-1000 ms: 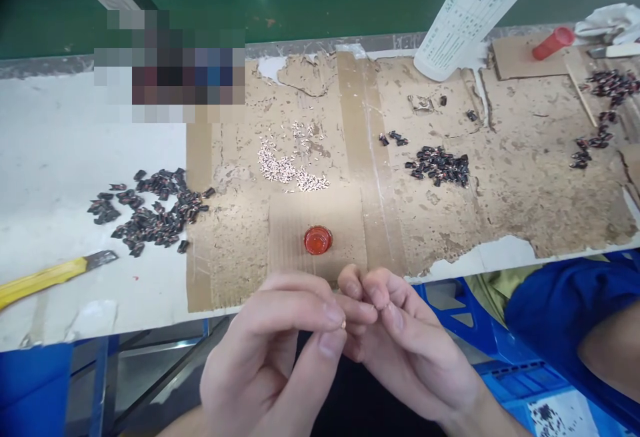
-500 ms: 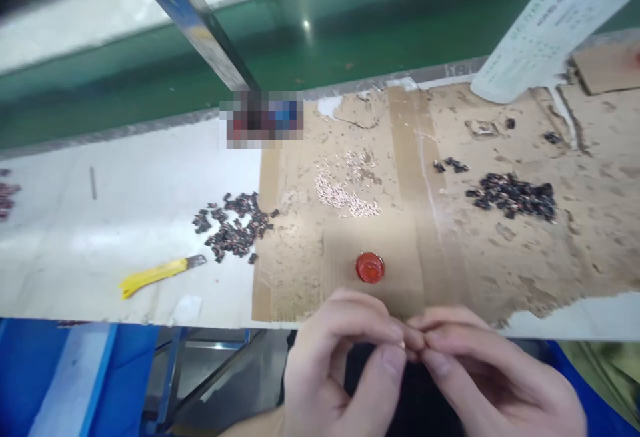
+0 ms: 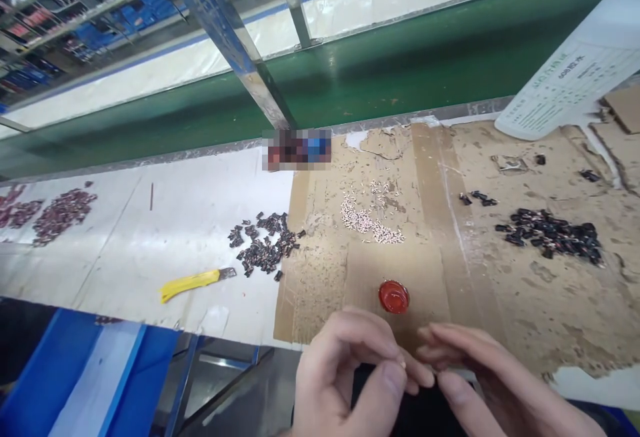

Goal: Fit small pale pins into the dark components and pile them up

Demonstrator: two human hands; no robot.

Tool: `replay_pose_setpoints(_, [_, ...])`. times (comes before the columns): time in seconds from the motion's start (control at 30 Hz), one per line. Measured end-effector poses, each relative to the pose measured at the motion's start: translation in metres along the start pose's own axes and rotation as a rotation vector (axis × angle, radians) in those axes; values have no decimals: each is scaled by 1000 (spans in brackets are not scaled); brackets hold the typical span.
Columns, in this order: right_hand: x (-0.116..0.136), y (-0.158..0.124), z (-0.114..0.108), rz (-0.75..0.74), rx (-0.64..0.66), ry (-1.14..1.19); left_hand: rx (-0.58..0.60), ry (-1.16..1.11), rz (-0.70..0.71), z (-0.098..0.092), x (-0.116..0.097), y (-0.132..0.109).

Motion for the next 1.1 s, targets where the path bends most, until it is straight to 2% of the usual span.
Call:
replay_pose_setpoints(0.07, [17,7,-6,-90,25,-42,4,-147,-46,-1,-3,6])
replay_pose_setpoints(0.1, [25,10,-12,-81,-20,-55,23,-204,-99,-1,-4,8])
replay_pose_setpoints(0.17, [39,12,-16,49,-55,-127,42,-293,-176,-2,-7,12])
replay_pose_setpoints(0.2, [48,13,-15,78,-37,-167,50,-323,-203,-3,-8,13])
replay_pose_setpoints(0.3, [74,20,-4,32,23,-190,75,-381,-234,-5,-10,13])
replay_pose_setpoints(0.4, [85,31,6,-2,84,-127,100,-410,-261,-4,-10,10])
replay_pose_setpoints(0.6, [93,47,17,-68,172,-101,101,-422,-278,-2,-9,7])
replay_pose_setpoints(0.87, [93,46,18,-51,195,-91,76,-332,-238,-4,-12,11])
replay_pose_setpoints(1.03, [84,37,16,-23,274,-87,20,-261,-351,-7,-15,11])
replay_pose_setpoints(1.1, [74,33,16,27,245,-87,6,-270,-405,-9,-15,11])
Point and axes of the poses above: each hand's wrist, its own y-axis towards the middle knuckle, its own z-axis out of the palm, x = y × z, the point moved 5 cm from there along y, towards the middle knuckle, and after that the axes turned 11 degrees about -y, right-handed, at the moved point
